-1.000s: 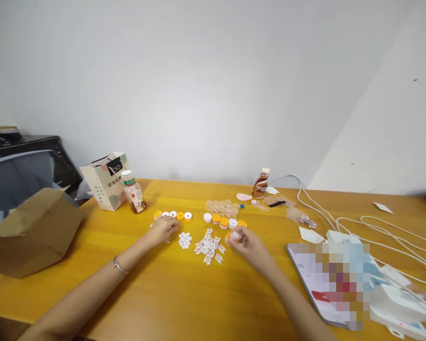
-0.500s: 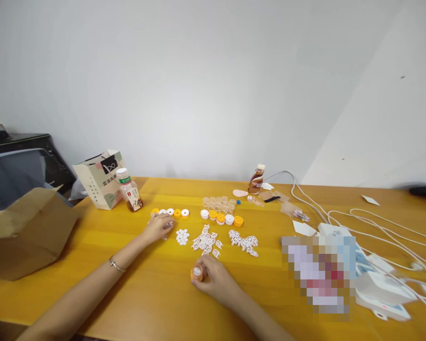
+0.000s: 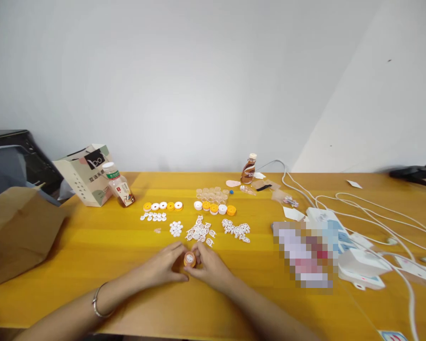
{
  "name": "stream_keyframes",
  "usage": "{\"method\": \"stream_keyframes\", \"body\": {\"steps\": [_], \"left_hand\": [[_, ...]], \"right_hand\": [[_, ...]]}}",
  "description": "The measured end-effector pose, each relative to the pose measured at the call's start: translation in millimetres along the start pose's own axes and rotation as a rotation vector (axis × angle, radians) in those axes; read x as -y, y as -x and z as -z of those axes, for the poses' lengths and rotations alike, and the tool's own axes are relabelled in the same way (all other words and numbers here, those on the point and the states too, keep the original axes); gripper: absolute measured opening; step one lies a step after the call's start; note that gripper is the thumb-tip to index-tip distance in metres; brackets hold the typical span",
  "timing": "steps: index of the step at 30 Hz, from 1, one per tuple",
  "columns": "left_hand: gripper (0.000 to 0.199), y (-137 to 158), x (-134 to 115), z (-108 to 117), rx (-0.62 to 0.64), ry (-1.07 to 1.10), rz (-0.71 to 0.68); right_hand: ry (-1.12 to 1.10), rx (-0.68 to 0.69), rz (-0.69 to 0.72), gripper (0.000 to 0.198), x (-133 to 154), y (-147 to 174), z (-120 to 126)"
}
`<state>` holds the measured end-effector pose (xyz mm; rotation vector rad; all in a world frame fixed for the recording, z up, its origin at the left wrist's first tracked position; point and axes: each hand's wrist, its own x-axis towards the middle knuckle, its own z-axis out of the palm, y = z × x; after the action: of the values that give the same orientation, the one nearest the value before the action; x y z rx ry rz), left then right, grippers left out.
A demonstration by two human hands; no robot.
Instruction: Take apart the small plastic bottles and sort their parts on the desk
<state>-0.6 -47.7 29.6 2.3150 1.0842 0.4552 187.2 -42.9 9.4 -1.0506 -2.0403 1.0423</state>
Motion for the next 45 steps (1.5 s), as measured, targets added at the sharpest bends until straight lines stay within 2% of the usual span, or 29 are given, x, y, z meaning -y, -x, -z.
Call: {"method": "stream_keyframes", "body": {"steps": [7,11,20,23,25,27,28,31,35,40,45], "left_hand": [[0.02,-10.5,4.2,-22.3,-0.174,0.037,0.01],[0.025,-9.6,3.8,-29.0,-0.213,0.024,0.006],[0.025,-13.5,13.3,-36.2,-0.241,0.029,-0.016],[0.022,-13.8,13.8,-33.0,-0.23,0.05,0.009],[0.023,-13.7,13.4,-30.3,-0.231,0.063,0.033],[0.024,-13.4,12.8,-28.1,-0.232,0.076,0.043],[0.024,-13.2,12.5,-27.4,-0.234,0.082,0.04],[0.02,-12.8,11.9,-27.0,-0.233,0.086,0.031],[0.019,-12.5,12.6,-28.5,-0.234,0.09,0.023],[0.02,-12.3,14.8,-30.8,-0.252,0.081,0.012],[0.019,-12.2,15.4,-30.4,-0.235,0.082,0.019]], "right_hand": [[-0.052,-0.017,-0.068,0.038,-1.1,1.4,1.6],[0.037,-0.054,-0.079,0.042,-1.4,1.5,-3.0],[0.219,-0.058,0.024,0.021,3.9,1.0,-7.7],[0.261,-0.056,0.13,0.025,6.2,1.6,-4.1],[0.29,-0.052,0.192,0.035,7.9,2.0,-1.9],[0.317,-0.071,0.192,0.046,8.9,2.3,-1.4],[0.329,-0.087,0.171,0.046,8.9,2.4,-1.9],[0.376,-0.114,0.145,0.03,8.2,2.9,-4.3],[0.421,-0.192,0.199,0.043,8.8,4.1,-5.4],[0.435,-0.194,0.26,0.042,10.3,5.1,-4.2],[0.427,-0.201,0.258,0.041,10.0,5.5,-3.6]]}}
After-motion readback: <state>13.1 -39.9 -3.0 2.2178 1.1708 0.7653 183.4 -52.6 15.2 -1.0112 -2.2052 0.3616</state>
